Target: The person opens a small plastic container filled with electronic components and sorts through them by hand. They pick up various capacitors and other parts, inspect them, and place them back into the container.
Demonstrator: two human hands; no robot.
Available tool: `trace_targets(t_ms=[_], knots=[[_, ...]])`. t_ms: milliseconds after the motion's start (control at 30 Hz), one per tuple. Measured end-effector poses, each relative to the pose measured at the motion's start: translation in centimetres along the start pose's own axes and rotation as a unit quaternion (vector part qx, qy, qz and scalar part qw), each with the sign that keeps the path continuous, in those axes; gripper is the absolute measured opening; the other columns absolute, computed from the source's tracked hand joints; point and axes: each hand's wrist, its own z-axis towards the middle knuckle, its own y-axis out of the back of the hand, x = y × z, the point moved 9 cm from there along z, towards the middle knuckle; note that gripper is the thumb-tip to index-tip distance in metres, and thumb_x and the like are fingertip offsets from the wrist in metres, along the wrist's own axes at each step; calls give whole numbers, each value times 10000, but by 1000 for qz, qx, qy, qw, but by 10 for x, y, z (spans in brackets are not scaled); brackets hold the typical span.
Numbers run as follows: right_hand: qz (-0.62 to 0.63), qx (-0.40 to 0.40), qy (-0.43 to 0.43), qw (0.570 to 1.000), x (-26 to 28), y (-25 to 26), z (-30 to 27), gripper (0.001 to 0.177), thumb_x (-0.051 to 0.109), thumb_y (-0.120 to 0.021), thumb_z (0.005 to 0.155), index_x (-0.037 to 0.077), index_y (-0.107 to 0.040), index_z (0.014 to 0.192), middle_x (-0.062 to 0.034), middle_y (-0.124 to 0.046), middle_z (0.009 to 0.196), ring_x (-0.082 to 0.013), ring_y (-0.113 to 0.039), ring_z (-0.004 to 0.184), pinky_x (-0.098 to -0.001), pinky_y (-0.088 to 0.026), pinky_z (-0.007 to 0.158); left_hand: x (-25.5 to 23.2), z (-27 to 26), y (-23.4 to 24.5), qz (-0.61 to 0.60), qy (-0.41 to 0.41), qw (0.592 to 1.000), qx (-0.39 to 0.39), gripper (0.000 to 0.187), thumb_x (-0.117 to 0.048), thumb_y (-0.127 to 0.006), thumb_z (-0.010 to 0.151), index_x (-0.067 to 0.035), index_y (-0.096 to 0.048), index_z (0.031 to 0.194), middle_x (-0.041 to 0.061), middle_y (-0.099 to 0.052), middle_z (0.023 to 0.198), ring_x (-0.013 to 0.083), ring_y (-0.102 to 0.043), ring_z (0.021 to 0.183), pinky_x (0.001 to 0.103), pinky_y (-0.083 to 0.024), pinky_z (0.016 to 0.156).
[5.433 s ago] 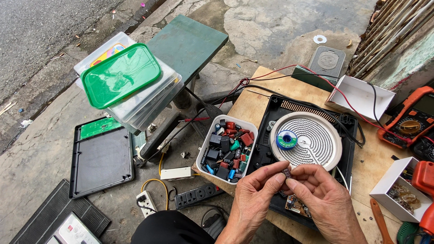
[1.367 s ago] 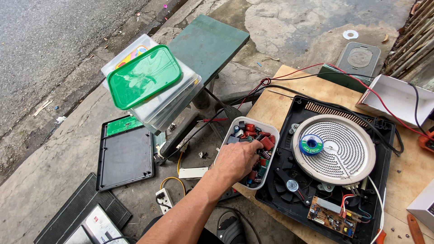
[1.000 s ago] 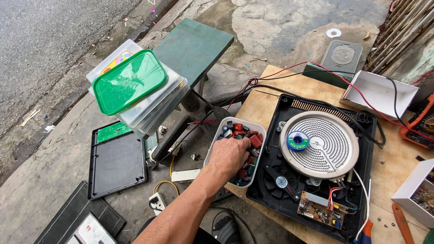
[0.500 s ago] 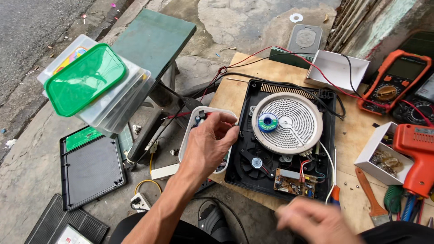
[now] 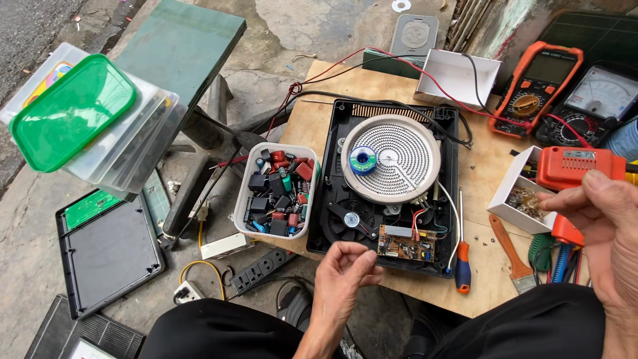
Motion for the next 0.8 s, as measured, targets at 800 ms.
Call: trace_targets(t_ms=[800], knots=[[-74,5,-30,997,58,-69,-25,339,190,-590,1274,-47,-710,1063,-183,-743,1068,-310,-778,1106,-451,-645,1179,26,2,3,-27,11,999,18,385,3,-874,885,35,-823,1265,159,-831,1014,197,-808,881,294,-692,880]])
